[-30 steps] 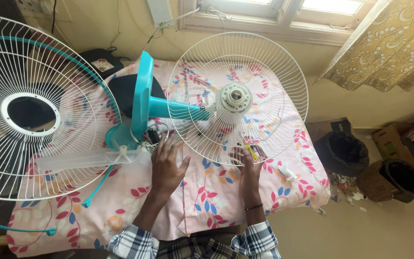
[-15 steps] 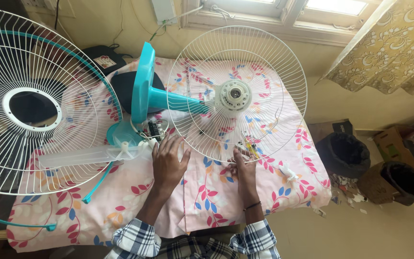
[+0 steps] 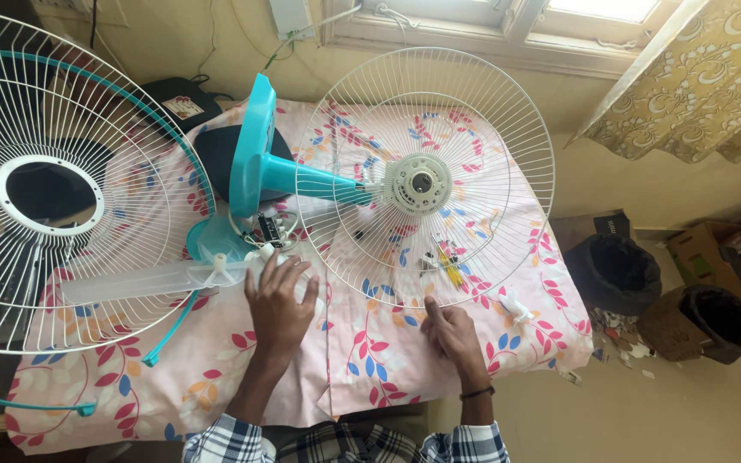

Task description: The person assembles a table fan by attaching the fan blades to the motor hub, securing them with a nut, and then connecting the motor housing to the base. The person uses a screwdriver to tighten the internal components.

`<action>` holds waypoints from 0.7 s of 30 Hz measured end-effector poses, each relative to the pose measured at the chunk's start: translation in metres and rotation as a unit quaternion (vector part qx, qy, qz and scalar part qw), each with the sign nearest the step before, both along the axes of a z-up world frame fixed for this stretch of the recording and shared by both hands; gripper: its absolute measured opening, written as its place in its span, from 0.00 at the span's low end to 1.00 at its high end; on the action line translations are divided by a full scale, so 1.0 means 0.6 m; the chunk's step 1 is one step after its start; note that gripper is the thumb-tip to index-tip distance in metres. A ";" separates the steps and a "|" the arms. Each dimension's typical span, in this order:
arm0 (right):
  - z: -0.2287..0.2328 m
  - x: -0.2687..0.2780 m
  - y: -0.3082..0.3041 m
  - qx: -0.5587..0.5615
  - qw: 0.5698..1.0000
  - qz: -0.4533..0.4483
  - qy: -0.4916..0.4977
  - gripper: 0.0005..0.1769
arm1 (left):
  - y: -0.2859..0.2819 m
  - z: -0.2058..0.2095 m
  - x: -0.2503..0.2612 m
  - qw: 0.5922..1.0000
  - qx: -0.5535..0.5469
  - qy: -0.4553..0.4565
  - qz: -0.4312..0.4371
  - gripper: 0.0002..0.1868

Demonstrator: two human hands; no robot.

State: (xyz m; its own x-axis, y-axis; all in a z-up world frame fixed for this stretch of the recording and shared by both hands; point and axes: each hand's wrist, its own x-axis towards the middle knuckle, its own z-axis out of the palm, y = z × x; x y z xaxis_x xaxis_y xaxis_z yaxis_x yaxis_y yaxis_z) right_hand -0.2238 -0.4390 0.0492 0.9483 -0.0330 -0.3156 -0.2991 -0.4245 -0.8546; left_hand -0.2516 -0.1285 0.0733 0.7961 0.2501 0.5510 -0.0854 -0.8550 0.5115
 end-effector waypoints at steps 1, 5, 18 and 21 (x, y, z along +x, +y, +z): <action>0.005 -0.008 -0.001 -0.014 1.000 0.016 0.012 0.39 | 0.004 -0.001 -0.006 1.000 -0.007 -0.012 0.010 0.15; 0.029 -0.029 0.016 -0.061 0.995 0.082 0.017 0.36 | 0.021 0.002 -0.025 0.995 -0.045 -0.066 0.056 0.13; 0.049 -0.029 0.159 0.063 0.970 0.120 -0.203 0.17 | 0.042 -0.096 -0.053 0.780 -0.585 -0.207 0.081 0.18; 0.054 -0.027 0.195 0.053 0.964 0.120 -0.232 0.14 | 0.054 -0.093 -0.044 0.699 -0.688 -0.159 0.112 0.22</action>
State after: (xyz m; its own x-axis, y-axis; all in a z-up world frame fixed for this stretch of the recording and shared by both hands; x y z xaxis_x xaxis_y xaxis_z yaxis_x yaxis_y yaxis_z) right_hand -0.2401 -0.3220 0.0818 0.9642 0.2146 0.1558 0.2227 -0.3358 -0.9152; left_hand -0.2780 -0.0962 0.0174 0.5439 0.8168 -0.1926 -0.3255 0.4169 0.8487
